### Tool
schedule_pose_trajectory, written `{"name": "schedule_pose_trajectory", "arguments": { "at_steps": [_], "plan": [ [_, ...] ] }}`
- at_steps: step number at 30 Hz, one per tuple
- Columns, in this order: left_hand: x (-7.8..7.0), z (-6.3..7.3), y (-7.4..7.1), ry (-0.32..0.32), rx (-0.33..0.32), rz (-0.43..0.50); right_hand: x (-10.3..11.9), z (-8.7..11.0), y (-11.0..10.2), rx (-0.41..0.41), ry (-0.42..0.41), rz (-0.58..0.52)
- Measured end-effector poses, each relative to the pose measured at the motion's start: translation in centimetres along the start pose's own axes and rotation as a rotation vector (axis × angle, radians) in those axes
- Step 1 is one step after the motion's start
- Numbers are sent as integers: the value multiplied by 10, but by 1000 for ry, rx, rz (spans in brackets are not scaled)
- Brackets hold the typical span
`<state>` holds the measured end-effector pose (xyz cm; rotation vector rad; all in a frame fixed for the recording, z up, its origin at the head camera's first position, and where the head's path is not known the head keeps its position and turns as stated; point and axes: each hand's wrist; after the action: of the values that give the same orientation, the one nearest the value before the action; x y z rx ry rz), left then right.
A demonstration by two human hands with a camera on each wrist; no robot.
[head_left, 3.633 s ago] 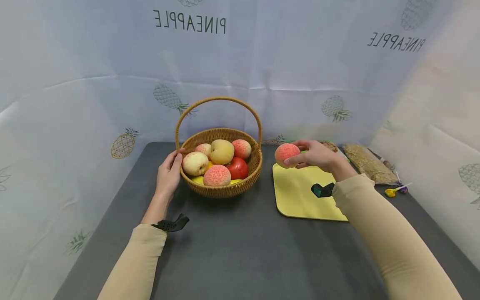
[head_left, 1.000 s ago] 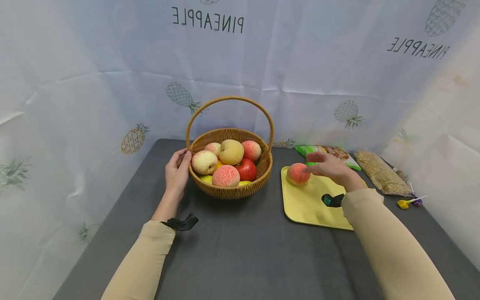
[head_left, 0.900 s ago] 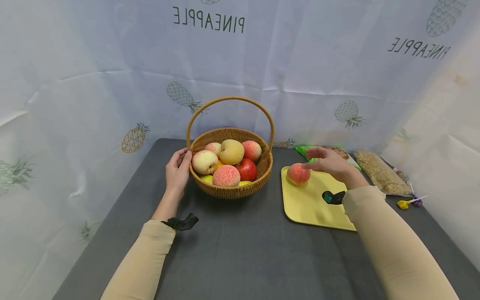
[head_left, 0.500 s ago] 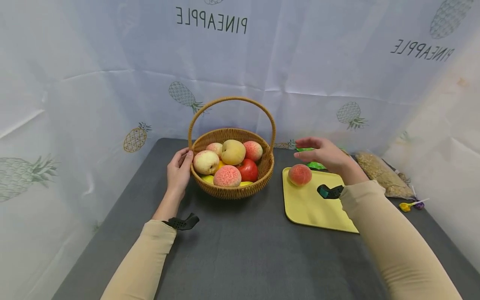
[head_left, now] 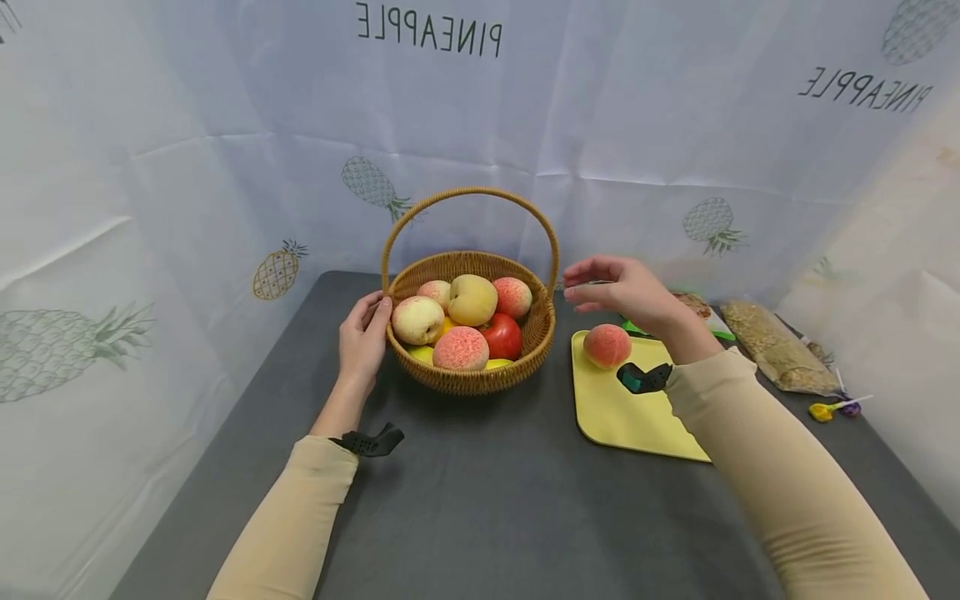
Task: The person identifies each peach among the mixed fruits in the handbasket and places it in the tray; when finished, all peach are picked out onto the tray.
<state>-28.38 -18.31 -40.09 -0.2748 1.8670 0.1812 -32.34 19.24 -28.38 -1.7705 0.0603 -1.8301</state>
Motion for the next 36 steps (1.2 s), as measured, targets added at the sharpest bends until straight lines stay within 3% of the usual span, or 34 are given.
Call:
{"name": "schedule_pose_trajectory", "arguments": {
  "at_steps": [3, 13, 36],
  "plan": [
    [9, -4, -1, 13, 0, -3, 6, -2, 8, 35, -21, 11],
    [8, -2, -1, 7, -9, -4, 26, -6, 27, 173, -57, 123],
    [8, -2, 1, 5, -21, -8, 33, -20, 65, 314, -98, 141]
  ]
}}
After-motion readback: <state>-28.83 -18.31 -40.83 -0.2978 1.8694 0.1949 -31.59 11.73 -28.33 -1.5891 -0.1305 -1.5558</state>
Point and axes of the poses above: each hand's wrist, its own z-axis away from the middle knuckle, its own y-axis out of the palm, x = y × z, and after that the axes turned 7 degrees about y, right-handed
